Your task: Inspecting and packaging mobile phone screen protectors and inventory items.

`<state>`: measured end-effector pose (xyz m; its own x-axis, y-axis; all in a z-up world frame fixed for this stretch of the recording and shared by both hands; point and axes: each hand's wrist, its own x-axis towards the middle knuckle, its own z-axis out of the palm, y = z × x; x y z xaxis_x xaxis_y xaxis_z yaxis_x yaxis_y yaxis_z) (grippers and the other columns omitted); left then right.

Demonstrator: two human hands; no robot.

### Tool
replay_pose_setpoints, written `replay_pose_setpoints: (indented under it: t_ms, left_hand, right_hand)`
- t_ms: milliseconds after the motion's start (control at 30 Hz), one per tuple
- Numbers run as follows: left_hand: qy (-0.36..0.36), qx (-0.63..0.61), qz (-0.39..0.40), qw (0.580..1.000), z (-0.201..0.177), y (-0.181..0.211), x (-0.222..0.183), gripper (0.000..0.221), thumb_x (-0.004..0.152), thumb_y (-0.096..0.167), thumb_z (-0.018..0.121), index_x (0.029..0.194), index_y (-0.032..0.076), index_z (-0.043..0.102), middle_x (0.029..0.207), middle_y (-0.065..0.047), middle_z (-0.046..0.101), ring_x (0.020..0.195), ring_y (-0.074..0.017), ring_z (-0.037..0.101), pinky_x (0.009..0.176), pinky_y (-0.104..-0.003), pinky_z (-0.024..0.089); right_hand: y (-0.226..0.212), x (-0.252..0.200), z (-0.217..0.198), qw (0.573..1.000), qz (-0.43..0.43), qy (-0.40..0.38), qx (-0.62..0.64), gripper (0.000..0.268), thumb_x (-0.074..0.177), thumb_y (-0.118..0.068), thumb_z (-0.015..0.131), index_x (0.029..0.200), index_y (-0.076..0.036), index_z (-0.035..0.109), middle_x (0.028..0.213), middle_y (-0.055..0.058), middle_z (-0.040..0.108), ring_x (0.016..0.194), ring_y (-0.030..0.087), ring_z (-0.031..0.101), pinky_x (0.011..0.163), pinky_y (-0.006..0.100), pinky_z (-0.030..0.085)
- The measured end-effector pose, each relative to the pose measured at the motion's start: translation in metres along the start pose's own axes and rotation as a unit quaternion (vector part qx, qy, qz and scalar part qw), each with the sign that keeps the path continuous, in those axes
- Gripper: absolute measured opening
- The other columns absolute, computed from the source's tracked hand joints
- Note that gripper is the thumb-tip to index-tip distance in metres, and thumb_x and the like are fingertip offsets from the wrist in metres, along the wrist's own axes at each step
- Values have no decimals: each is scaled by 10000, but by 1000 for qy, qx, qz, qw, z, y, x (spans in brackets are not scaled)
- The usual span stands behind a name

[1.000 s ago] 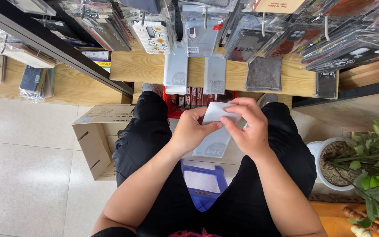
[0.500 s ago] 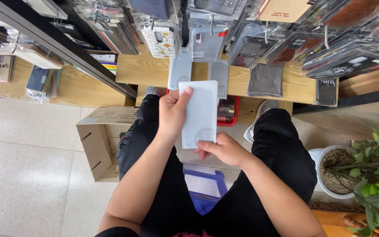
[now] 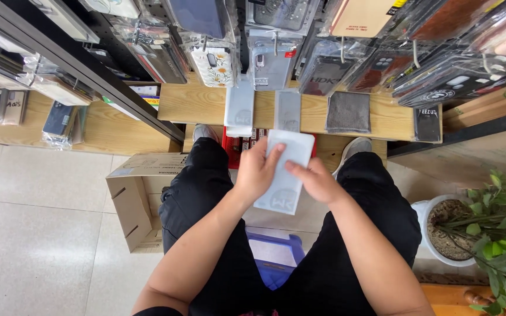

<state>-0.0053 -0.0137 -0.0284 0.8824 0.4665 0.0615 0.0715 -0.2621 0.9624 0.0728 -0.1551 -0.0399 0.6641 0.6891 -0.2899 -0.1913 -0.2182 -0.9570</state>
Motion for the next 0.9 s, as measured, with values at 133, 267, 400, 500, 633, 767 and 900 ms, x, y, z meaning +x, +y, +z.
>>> replay_pose_setpoints:
  t_ms: [133, 267, 400, 500, 633, 767, 900]
  left_hand:
    - [-18, 10, 24, 999, 15, -21, -3, 314, 948, 294, 638, 756, 51, 584, 463, -98, 513, 435, -160, 497, 432, -301, 414]
    - [-42, 32, -16, 998, 20, -24, 1, 346, 951, 330, 626, 736, 63, 573, 440, -91, 486, 430, -171, 481, 432, -279, 399]
    - [-57, 45, -60, 996, 24, -29, 4, 377, 934, 377, 633, 730, 63, 595, 458, -98, 505, 452, -207, 514, 446, -306, 409]
    - [-73, 39, -93, 992, 24, -46, 9, 395, 939, 396, 617, 729, 62, 607, 497, -101, 549, 495, -233, 568, 468, -320, 427]
    - [-70, -12, -151, 986, 26, -53, 11, 327, 947, 390, 621, 816, 98, 690, 616, -97, 654, 654, -224, 672, 582, -330, 506]
    - [40, -49, -215, 975, 7, -58, 38, 379, 976, 388, 570, 997, 39, 716, 786, -164, 709, 807, -271, 684, 708, -406, 530]
    - [115, -35, -262, 958, -10, -80, 72, 405, 966, 429, 537, 1081, 84, 717, 864, -124, 727, 886, -244, 697, 788, -387, 554]
  right_hand:
    - [39, 9, -23, 996, -40, 82, 6, 320, 985, -298, 638, 784, -81, 761, 713, -4, 677, 751, 74, 614, 797, 281, 533]
    - [59, 17, -19, 979, -68, 181, 60, 154, 941, -196, 675, 861, -88, 750, 720, -38, 636, 746, 46, 578, 717, 222, 539]
    - [49, 18, -15, 968, -68, 226, 85, 70, 897, -141, 707, 870, -81, 731, 711, -11, 640, 700, 55, 566, 668, 185, 501]
    - [30, 17, -6, 963, -52, 226, 141, 62, 855, -124, 734, 858, -71, 703, 688, -17, 635, 661, 53, 591, 657, 162, 485]
    - [47, 26, 2, 964, -32, 205, 168, 118, 828, -138, 777, 879, -65, 699, 689, 38, 673, 606, 86, 644, 599, 192, 525]
    - [61, 24, 25, 978, 58, 141, 138, 186, 856, -219, 752, 922, -50, 712, 729, 93, 702, 581, 160, 674, 551, 294, 560]
    - [55, 24, 42, 984, 119, 38, 125, 242, 932, -216, 643, 969, 23, 654, 680, 170, 668, 497, 210, 663, 506, 315, 570]
